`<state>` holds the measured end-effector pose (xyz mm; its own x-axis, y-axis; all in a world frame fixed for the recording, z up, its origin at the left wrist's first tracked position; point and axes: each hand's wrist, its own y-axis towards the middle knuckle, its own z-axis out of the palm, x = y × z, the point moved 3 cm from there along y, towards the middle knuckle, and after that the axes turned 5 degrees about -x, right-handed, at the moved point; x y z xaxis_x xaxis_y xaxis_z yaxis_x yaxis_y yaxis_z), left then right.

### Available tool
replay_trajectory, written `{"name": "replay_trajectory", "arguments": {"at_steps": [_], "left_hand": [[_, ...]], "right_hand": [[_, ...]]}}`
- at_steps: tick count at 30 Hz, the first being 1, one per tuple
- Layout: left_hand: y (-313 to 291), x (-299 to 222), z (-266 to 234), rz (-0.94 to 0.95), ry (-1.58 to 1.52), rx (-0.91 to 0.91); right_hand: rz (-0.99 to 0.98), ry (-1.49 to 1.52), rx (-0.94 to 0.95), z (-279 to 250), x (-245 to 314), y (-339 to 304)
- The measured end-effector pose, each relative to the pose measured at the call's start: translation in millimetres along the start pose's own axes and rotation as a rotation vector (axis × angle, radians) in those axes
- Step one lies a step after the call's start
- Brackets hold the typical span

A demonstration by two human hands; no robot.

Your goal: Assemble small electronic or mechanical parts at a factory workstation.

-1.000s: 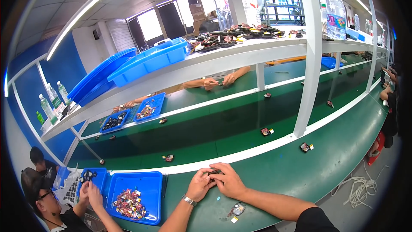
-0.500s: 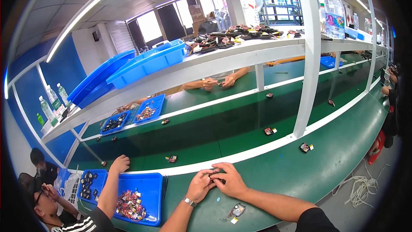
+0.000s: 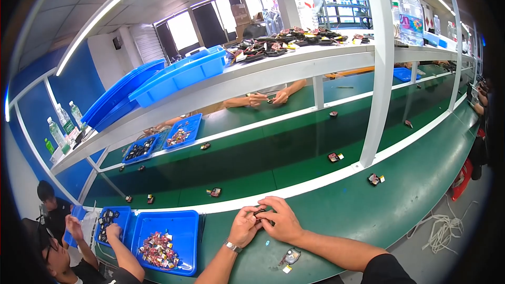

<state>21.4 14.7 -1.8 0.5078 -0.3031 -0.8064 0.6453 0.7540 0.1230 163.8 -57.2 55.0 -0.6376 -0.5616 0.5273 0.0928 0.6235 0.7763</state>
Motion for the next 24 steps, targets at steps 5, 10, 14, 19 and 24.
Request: {"name": "replay_trajectory", "arguments": {"at_steps": [5,10,14,19,24], "left_hand": [[-0.7,1.5,0.0,0.011,0.003,-0.007],[0.9,4.3,4.8,0.052,-0.013,-0.044],[0.8,1.3,6.4,0.025,0.063,-0.108],[0.5,1.6,4.2,-0.028,0.065,-0.123],[1.1,1.1,4.9,-0.039,0.059,-0.177]], "right_hand": [[0.030,0.033,-0.010,2.0,-1.3,-0.9],[0.016,0.068,0.013,3.8,-6.0,2.4],[0.016,0.020,0.038,2.8,-7.4,2.0],[0.066,0.001,0.008,1.4,-8.1,1.9],[-0.029,-0.110,0.027,-0.7,-3.4,3.0]]}}
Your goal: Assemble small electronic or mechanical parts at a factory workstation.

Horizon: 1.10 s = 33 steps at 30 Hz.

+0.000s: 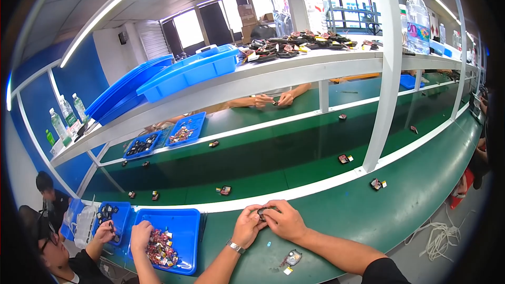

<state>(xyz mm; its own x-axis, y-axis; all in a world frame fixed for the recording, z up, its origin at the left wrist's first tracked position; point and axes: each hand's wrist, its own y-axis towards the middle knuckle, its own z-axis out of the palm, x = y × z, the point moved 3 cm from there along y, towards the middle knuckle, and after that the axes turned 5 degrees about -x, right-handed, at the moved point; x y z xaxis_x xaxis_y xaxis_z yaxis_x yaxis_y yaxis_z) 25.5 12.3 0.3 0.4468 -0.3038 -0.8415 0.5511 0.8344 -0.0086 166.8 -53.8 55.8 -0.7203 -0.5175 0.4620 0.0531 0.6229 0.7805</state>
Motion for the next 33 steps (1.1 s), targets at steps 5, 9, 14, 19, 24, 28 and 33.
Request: {"name": "replay_trajectory", "arguments": {"at_steps": [5,9,14,19,24,28,33], "left_hand": [[0,0,0,-0.004,-0.004,-0.015],[0,0,0,-0.011,0.006,-0.006],[0,2,-1,-0.020,0.016,-0.015],[0,-1,2,-0.031,0.005,-0.037],[1,3,-3,0.010,0.103,-0.097],[2,7,-5,0.058,0.227,-0.155],[1,7,-2,0.079,0.330,-0.208]], "right_hand": [[-0.018,-0.023,0.014,4,0,-1],[-0.070,-0.079,0.026,4,1,-1],[-0.066,-0.099,0.050,6,0,-1],[-0.107,-0.122,0.030,7,0,-1],[-0.094,-0.088,0.027,8,1,0],[0.216,0.182,-0.024,11,-12,-4],[0.324,0.261,0.039,14,-17,-6]]}}
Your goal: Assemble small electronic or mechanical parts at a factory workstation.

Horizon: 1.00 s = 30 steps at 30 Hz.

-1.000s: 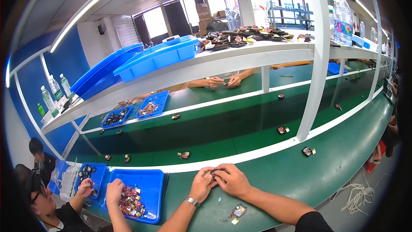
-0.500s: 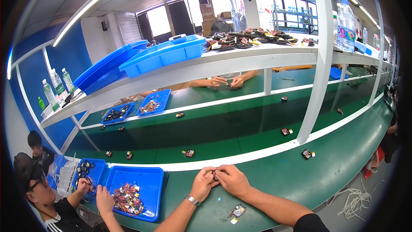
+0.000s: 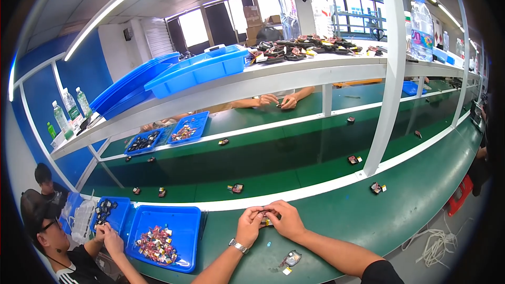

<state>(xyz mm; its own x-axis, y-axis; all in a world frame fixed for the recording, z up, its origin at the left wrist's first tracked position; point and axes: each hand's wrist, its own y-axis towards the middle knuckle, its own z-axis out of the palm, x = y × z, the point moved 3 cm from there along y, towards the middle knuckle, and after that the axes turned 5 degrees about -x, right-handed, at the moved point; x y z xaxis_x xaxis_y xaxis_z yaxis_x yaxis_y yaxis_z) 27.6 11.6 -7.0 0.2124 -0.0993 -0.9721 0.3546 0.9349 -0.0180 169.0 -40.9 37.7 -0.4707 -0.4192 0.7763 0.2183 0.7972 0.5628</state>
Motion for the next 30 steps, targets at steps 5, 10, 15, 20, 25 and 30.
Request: {"name": "replay_trajectory", "arguments": {"at_steps": [5,10,15,20,25,30], "left_hand": [[0,2,2,0.050,0.047,-0.035],[2,5,2,0.110,0.102,-0.037],[6,-5,-1,0.136,-0.033,-0.045],[14,-9,-25,0.212,-0.020,-0.132],[21,-11,-33,0.333,0.110,-0.253],[25,-11,-48,0.253,0.091,-0.366]], "right_hand": [[0.023,0.033,-0.005,1,2,1],[0.052,0.014,0.011,2,-3,1],[0.276,0.103,0.031,8,-26,15],[0.412,-0.146,-0.223,-26,-103,97],[0.295,-0.548,-0.209,-45,-134,124],[0.078,-0.687,0.074,56,-70,94]]}}
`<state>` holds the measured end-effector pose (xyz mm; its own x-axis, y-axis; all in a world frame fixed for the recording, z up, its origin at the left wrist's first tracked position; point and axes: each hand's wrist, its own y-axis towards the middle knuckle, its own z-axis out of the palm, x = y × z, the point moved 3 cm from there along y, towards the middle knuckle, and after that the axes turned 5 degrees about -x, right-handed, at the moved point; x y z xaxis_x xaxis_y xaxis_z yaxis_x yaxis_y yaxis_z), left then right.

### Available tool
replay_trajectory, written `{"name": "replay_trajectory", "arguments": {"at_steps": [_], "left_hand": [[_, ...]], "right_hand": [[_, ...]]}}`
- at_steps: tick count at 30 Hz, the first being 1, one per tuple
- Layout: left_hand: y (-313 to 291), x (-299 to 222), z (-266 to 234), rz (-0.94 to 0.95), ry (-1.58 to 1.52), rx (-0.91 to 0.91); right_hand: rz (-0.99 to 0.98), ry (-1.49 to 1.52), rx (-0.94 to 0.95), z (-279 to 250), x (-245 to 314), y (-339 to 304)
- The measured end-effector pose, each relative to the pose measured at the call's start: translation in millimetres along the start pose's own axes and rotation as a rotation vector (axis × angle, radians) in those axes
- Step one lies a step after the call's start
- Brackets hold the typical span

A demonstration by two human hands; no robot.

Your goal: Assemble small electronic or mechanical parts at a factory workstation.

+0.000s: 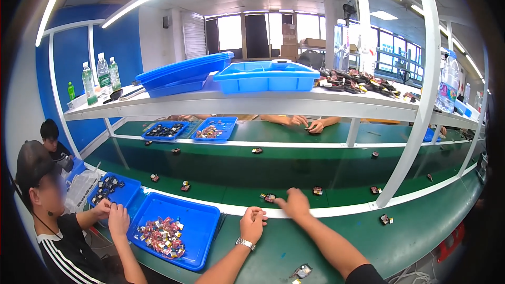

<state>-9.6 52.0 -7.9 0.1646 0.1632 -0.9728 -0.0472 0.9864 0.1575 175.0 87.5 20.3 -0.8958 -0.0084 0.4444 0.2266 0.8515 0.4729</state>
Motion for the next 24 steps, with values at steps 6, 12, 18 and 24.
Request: {"name": "replay_trajectory", "arguments": {"at_steps": [6,12,18,24], "left_hand": [[5,0,-2,-0.007,0.024,-0.028],[10,4,-5,-0.066,-0.041,-0.048],[2,-2,3,-0.372,-0.147,0.525],[-23,-12,22,-0.453,-0.150,0.685]], "right_hand": [[-0.001,-0.108,-0.048,37,46,7],[-0.141,0.327,0.156,7,12,2],[-0.469,0.612,0.483,-89,30,-46],[-0.360,0.554,0.407,-105,12,-66]]}}
